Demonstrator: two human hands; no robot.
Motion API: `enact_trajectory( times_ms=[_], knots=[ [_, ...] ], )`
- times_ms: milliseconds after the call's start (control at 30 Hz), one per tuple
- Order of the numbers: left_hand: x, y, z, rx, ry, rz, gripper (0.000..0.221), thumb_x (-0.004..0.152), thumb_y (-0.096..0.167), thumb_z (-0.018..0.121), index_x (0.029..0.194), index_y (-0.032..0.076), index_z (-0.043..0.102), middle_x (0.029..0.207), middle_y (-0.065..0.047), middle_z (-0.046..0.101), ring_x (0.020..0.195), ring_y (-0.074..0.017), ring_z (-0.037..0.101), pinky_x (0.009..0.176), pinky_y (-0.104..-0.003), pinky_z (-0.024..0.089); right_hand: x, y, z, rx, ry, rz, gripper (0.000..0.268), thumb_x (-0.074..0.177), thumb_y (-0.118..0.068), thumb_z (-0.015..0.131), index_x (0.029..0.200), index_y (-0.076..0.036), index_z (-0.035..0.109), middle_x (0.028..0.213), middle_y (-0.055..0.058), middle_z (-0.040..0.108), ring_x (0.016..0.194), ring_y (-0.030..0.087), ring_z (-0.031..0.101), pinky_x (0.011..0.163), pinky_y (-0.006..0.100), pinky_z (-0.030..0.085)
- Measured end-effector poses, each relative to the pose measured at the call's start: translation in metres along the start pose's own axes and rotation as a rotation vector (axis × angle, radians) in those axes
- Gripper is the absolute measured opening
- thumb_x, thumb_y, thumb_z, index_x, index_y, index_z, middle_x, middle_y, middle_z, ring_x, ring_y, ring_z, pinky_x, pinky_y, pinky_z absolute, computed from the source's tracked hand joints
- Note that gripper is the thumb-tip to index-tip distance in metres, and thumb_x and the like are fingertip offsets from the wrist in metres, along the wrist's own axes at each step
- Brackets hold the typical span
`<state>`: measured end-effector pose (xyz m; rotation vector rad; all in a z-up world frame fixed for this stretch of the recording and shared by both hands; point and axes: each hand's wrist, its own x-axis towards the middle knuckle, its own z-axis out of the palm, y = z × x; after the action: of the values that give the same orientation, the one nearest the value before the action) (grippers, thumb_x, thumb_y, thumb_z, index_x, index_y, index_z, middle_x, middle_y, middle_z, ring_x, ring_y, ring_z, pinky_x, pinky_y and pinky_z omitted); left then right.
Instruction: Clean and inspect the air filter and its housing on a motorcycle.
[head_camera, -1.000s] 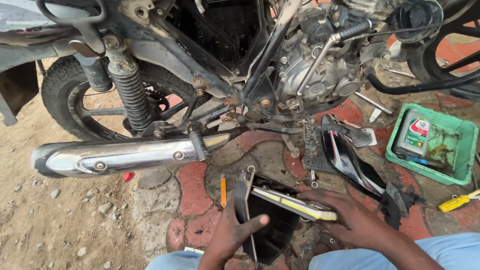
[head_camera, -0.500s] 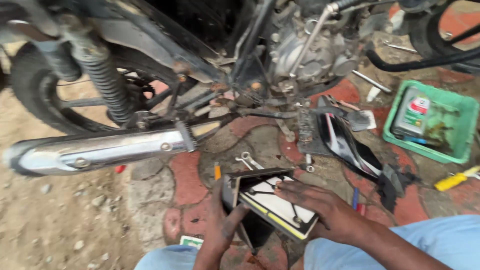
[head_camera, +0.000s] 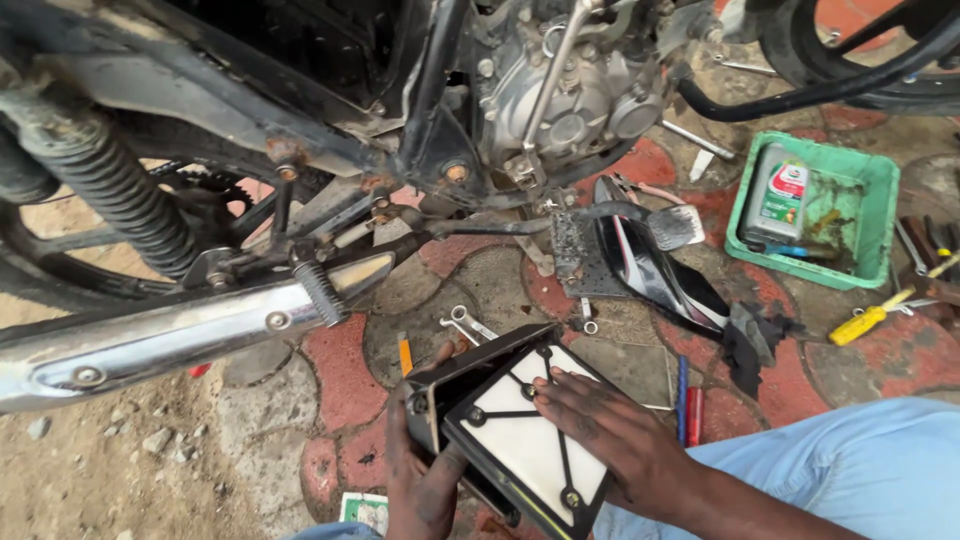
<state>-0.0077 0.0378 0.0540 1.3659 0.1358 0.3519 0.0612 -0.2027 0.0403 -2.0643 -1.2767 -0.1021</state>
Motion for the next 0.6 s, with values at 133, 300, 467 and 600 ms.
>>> enact_trajectory(
  times_ms=[133, 300, 467, 600],
  knots=[
    [-0.002, 0.002, 0.006, -0.004, 0.055, -0.141, 0.093, 0.070, 0.040, 0.082, 0.144, 0.000, 0.045, 0.146, -0.026, 0.059, 0.128, -0.0397, 0.065, 0.108, -0.053, 0.047, 0.005, -0.003, 0.000, -0.020, 0.082, -0.040, 0.076, 0.081, -0.018, 0.080, 0.149, -0.003, 0.050, 0.150, 0.016, 0.058, 0.142, 0.036, 0.053, 0.115, 0.050, 0.044],
    [-0.006, -0.001, 0.012, -0.129, 0.066, 0.055, 0.079, 0.076, 0.019, 0.084, 0.139, 0.000, 0.041, 0.158, -0.026, 0.046, 0.135, -0.0399, 0.058, 0.107, -0.055, 0.047, 0.006, 0.001, -0.003, -0.020, 0.185, -0.111, 0.073, 0.086, -0.040, 0.078, 0.143, 0.000, 0.054, 0.141, 0.019, 0.064, 0.133, 0.036, 0.063, 0.114, 0.051, 0.048],
    [-0.005, 0.007, 0.009, -0.124, 0.067, 0.051, 0.079, 0.075, 0.014, 0.082, 0.140, 0.000, 0.039, 0.158, -0.027, 0.045, 0.137, -0.0398, 0.057, 0.107, -0.054, 0.047, 0.008, 0.011, -0.020, 0.040, 0.137, -0.144, 0.061, 0.091, -0.030, 0.074, 0.142, -0.001, 0.056, 0.142, 0.017, 0.065, 0.133, 0.033, 0.065, 0.113, 0.048, 0.050],
    [-0.004, 0.008, 0.006, -0.133, 0.013, 0.039, 0.079, 0.076, 0.015, 0.084, 0.139, -0.001, 0.038, 0.155, -0.028, 0.044, 0.137, -0.0410, 0.057, 0.105, -0.055, 0.050, 0.009, 0.012, -0.032, -0.018, 0.074, -0.180, 0.053, 0.092, -0.021, 0.070, 0.141, -0.005, 0.059, 0.144, 0.014, 0.065, 0.136, 0.032, 0.064, 0.116, 0.051, 0.048]
  ],
)
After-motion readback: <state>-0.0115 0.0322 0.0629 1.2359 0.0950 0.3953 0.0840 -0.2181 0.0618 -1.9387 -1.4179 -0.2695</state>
